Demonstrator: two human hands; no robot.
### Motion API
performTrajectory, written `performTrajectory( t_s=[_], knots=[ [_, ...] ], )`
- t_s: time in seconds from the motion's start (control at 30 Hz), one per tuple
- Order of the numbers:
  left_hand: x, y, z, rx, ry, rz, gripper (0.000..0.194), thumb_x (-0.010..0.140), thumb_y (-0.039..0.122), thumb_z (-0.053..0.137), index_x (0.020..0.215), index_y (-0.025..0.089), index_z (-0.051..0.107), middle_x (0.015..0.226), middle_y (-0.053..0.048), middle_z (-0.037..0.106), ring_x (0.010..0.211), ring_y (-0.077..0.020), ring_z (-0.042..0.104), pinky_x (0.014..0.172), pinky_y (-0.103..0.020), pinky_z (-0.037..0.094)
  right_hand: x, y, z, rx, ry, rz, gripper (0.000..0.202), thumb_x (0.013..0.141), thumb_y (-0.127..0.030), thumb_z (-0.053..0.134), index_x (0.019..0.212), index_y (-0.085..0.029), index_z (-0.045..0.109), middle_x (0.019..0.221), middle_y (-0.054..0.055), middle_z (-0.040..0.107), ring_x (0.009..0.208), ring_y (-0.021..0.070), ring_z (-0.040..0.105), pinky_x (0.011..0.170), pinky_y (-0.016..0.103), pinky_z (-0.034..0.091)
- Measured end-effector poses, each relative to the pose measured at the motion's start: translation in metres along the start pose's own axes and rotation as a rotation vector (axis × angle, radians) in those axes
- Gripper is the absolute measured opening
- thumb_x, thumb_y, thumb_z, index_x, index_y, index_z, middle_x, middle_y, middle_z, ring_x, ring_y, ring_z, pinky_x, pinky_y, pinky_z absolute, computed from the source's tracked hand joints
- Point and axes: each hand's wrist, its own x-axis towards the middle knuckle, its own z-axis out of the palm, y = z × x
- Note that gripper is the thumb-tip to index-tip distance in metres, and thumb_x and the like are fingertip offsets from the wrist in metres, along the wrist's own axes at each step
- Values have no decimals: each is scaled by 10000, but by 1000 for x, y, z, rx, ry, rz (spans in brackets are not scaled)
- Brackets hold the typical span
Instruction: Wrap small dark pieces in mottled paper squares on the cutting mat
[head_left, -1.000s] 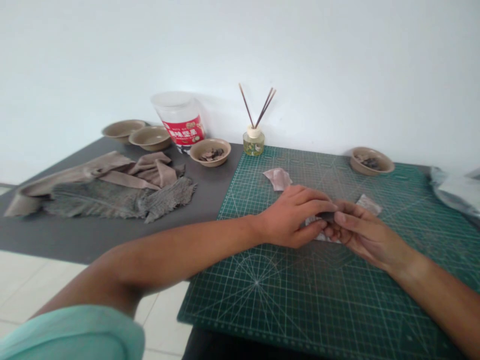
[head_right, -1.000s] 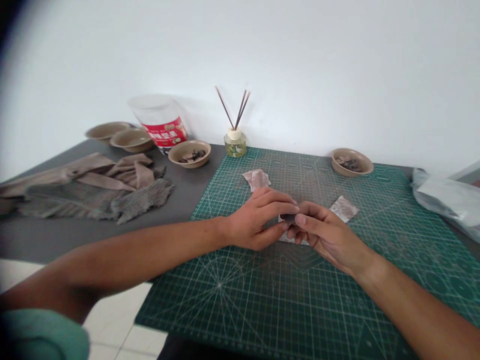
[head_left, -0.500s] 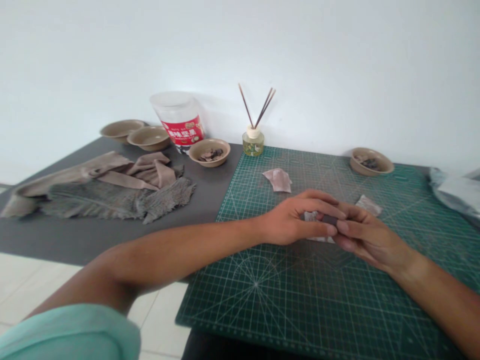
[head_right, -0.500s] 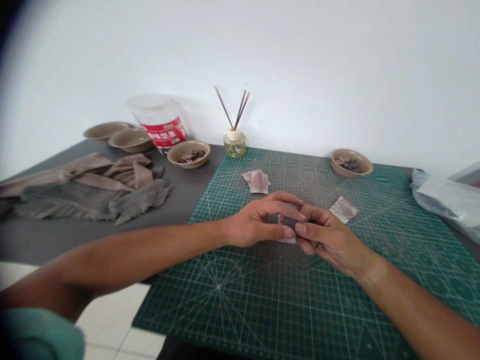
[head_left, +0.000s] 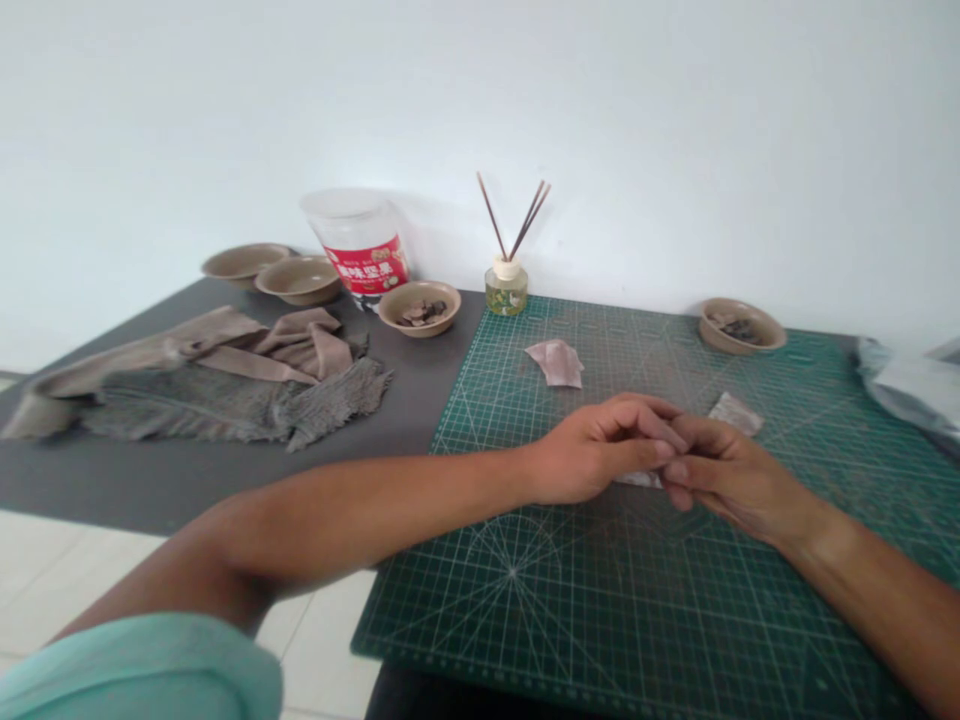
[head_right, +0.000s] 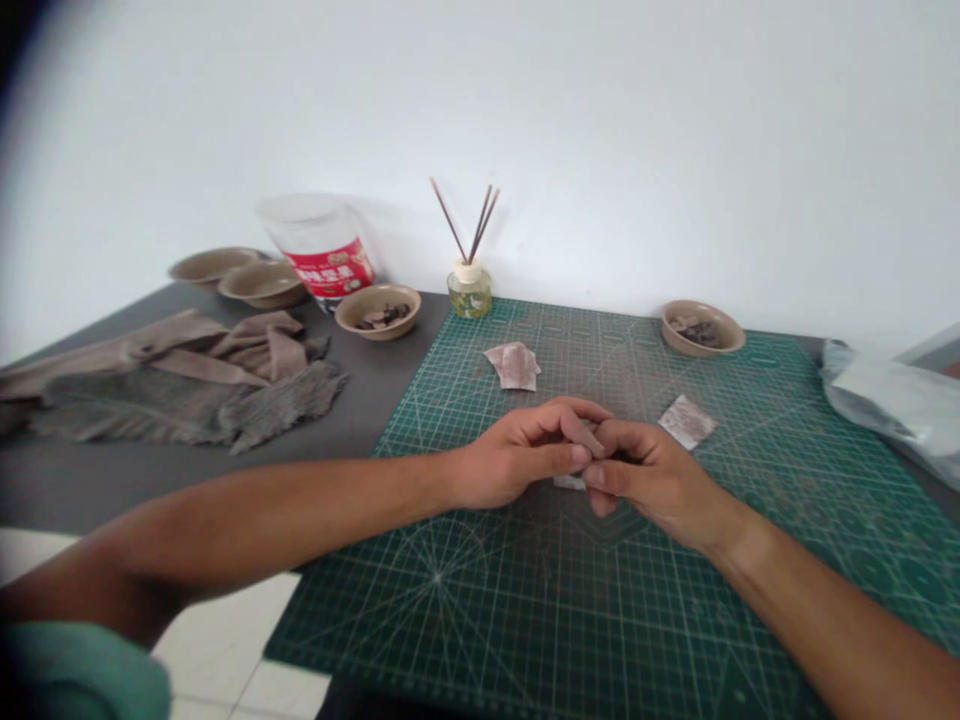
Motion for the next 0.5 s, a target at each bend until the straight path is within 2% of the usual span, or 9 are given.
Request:
performTrajectory(
  t_s=[0.1,0.2,0.27,0.37,0.43,0.5],
  knots=[
    [0,-1,6,17,25,32,174,947,331,683,926,160,662,1104,-90,681,979,-187,696,931,-388,569,-1,4,-3,-63,-14,-11,169,820,-327,849,776,-199,747,628,-4,687,552,117,598,520,226,438],
    [0,-2,8,126,105,17,218,982,365,624,1067,165,641,966,-55,681,818,-143,666,765,-309,567,-2,6,-4,-106,-26,-23,189,848,-356,823,764,-205,745,618,2,690,586,139,601,565,255,459],
    [0,-2,7,254,173,27,245,1012,372,565,1128,167,634,961,-50,686,832,-141,654,768,-297,560,-2,5,-3,-92,-26,-44,224,852,-369,818,717,-213,732,661,14,708,642,151,617,611,266,481],
    [0,-1,3,414,213,92,257,1044,347,478,1139,166,634,1049,-69,705,953,-159,670,887,-329,561,-3,0,0,22,41,-82,221,817,-394,843,714,-231,735,920,30,755,687,147,630,637,274,515],
    [-1,0,2,478,195,112,247,1047,296,439,1152,166,621,1052,-70,712,927,-152,684,876,-324,569,-5,-6,2,110,116,-104,206,788,-405,862,729,-251,737,1014,28,743,717,159,642,662,290,543],
    [-3,0,2,532,149,127,218,1016,249,469,1161,163,607,1052,-73,715,883,-150,692,841,-317,577,-6,-10,4,159,159,-118,211,769,-403,873,715,-262,725,960,33,732,778,188,650,729,308,565]
  ],
)
